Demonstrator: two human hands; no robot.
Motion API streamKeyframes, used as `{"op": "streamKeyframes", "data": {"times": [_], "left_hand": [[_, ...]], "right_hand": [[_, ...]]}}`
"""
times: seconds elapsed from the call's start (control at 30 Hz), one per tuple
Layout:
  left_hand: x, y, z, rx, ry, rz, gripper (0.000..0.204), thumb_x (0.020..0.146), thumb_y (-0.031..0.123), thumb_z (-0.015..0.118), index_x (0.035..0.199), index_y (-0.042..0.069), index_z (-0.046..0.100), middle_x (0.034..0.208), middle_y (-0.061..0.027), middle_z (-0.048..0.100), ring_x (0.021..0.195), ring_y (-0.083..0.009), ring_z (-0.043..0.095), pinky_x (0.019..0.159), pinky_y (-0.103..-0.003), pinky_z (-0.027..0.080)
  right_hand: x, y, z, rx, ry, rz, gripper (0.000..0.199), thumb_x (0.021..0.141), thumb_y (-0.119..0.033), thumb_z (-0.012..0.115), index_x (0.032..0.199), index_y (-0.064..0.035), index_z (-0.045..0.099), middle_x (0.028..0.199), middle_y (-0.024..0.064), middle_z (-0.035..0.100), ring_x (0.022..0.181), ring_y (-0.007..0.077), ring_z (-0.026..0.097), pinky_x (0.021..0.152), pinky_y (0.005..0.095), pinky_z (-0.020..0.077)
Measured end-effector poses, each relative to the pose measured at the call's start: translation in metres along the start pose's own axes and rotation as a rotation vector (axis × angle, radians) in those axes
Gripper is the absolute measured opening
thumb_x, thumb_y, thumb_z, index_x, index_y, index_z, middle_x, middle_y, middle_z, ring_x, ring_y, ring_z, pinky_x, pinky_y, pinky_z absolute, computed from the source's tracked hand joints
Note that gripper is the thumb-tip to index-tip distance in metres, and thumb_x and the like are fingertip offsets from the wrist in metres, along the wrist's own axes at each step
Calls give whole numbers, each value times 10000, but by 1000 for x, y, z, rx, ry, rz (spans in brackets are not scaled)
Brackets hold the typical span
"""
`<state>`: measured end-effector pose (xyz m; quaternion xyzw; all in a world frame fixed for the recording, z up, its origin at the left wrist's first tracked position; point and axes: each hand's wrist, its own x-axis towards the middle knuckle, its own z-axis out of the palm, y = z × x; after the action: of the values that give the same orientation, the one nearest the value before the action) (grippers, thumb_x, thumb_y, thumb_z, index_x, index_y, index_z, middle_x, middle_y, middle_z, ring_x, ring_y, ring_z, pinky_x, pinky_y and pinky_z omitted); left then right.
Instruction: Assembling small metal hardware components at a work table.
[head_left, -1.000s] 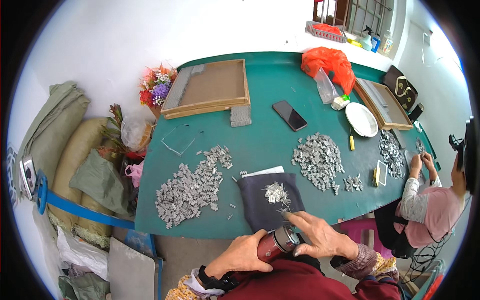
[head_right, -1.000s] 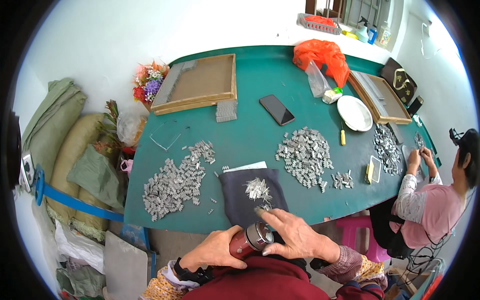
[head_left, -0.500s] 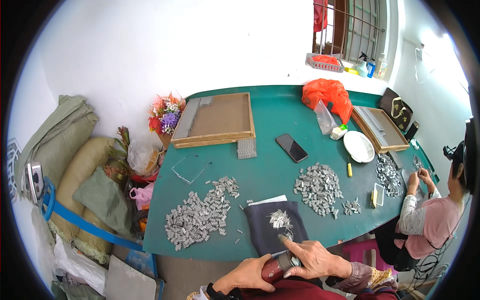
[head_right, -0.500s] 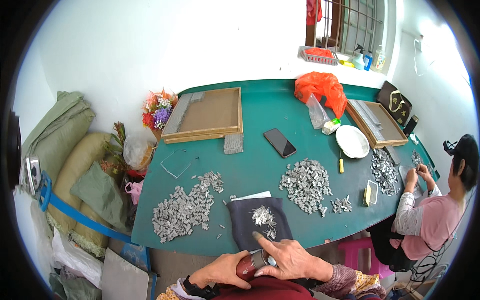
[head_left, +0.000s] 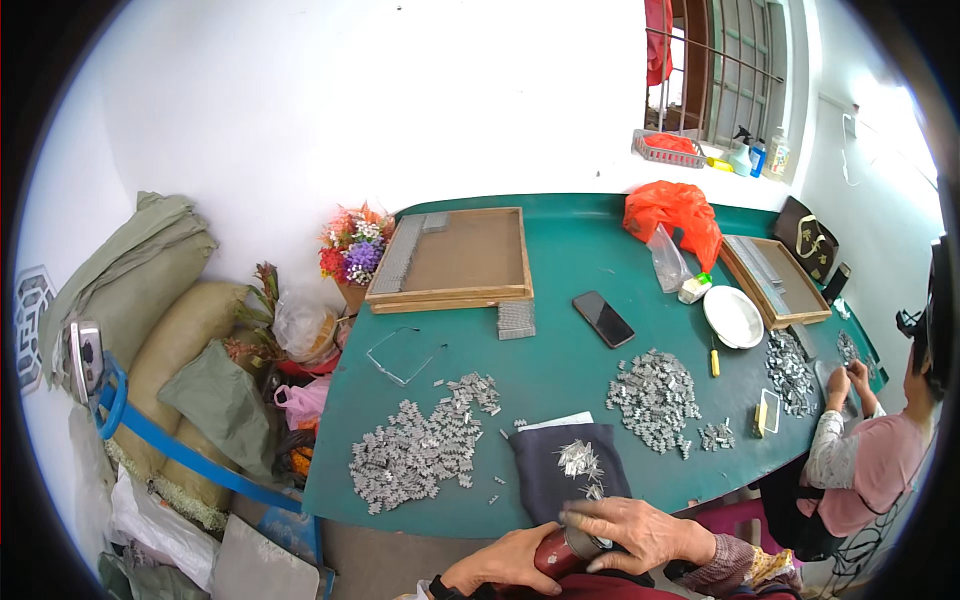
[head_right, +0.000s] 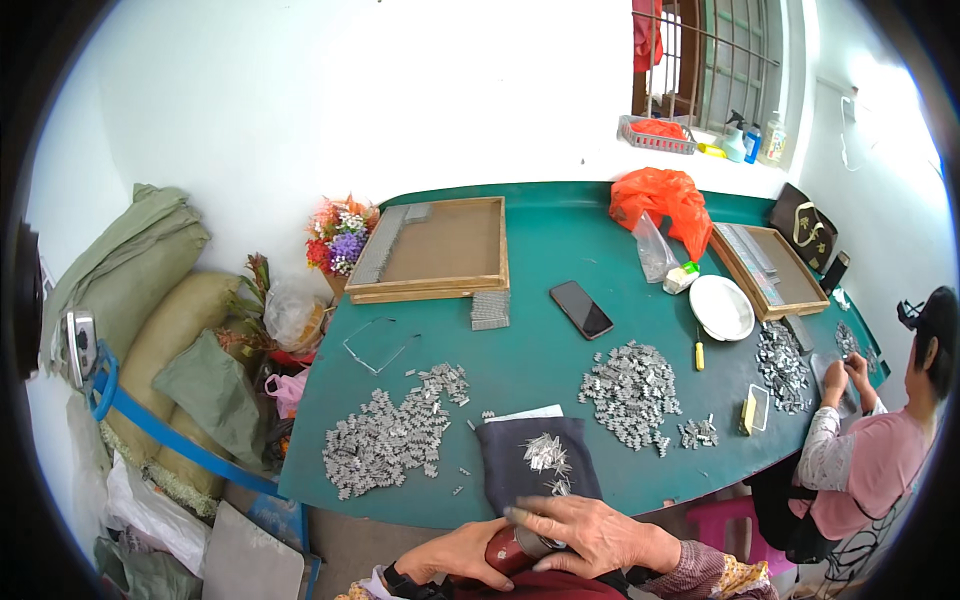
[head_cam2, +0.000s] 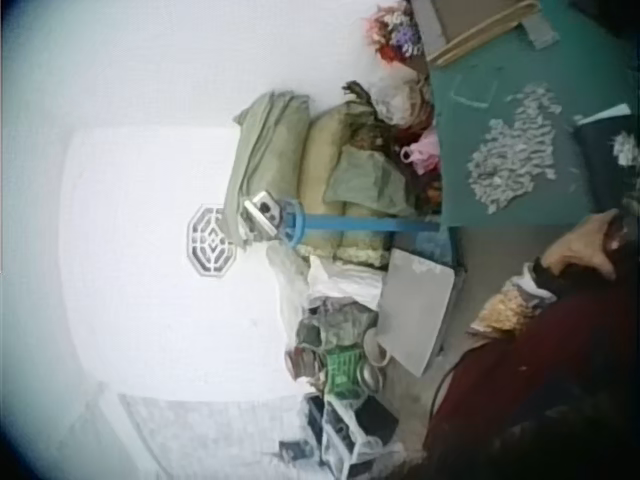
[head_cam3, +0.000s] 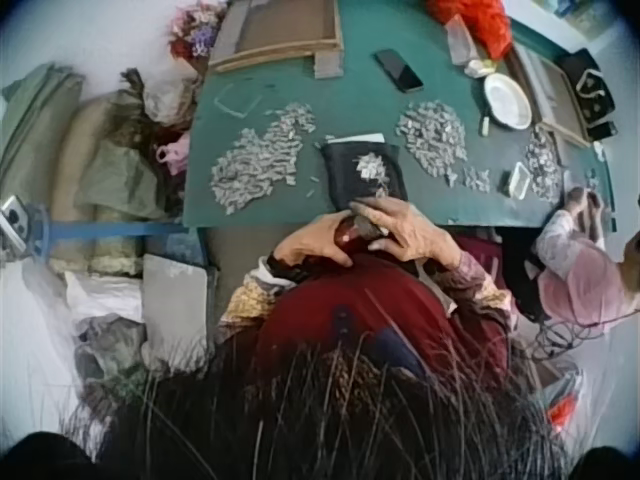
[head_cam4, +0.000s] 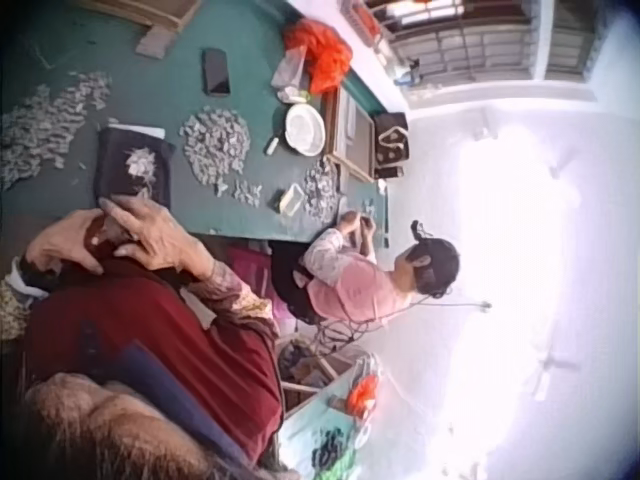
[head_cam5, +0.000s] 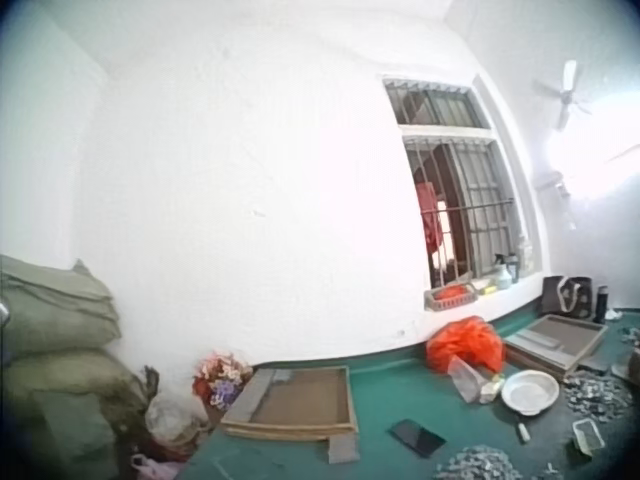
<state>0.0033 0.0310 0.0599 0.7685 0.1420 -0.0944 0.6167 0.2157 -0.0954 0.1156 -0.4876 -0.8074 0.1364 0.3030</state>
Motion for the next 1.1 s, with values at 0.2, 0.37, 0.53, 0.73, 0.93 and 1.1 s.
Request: {"op": "streamKeyframes", "data": {"times": [0.2, 0.37, 0.53, 0.73, 0.93, 1.1], "left_hand": [[1, -9, 5, -181, 14, 160, 987, 589, 400, 926, 1375, 6, 477, 1288, -223, 593, 1134, -382, 605, 954, -462, 486], [3, -12, 1, -254, -88, 132, 1069, 584, 433, 930, 1433, 22, 429, 1325, -198, 581, 1210, -346, 573, 1014, -460, 460], [2, 3, -2, -396, -23, 177, 1054, 596, 395, 943, 1443, 32, 431, 1347, -167, 573, 1215, -310, 563, 1018, -454, 448], [3, -3, -4, -259, -40, 131, 991, 636, 338, 934, 1441, 43, 436, 1364, -152, 558, 1230, -299, 547, 1022, -455, 441], [-3, 18, -8, -381, -193, 119, 985, 614, 378, 933, 1415, 56, 458, 1337, -148, 563, 1253, -299, 532, 1037, -452, 436], [10, 14, 8, -69, 90, 32, 861, 659, 416, 876, 1316, 27, 478, 1151, -175, 660, 1053, -336, 657, 924, -406, 501]], "right_hand": [[12, -4, -3, -6, 104, -31, 792, 889, -541, 652, 1427, 10, 467, 1098, 189, 641, 830, 315, 685, 722, 376, 570], [-8, 3, 10, -96, -53, -14, 860, 845, -637, 624, 1412, -4, 489, 1135, 183, 627, 822, 305, 689, 665, 365, 570], [8, 9, 2, -65, 53, -62, 827, 856, -600, 637, 1418, -14, 482, 1137, 169, 623, 819, 292, 685, 661, 348, 567], [-2, -3, -3, -24, -90, 245, 820, 893, -590, 600, 1433, 9, 450, 1125, 181, 612, 858, 329, 664, 734, 405, 554], [-2, -1, 18, -3, 55, -36, 731, 895, -523, 631, 1389, -2, 490, 1097, 177, 597, 848, 332, 651, 727, 396, 551], [1, 0, 22, -88, 170, 149, 335, 882, -291, 672, 1100, -42, 620, 930, 125, 582, 677, 284, 615, 622, 381, 532]]}}
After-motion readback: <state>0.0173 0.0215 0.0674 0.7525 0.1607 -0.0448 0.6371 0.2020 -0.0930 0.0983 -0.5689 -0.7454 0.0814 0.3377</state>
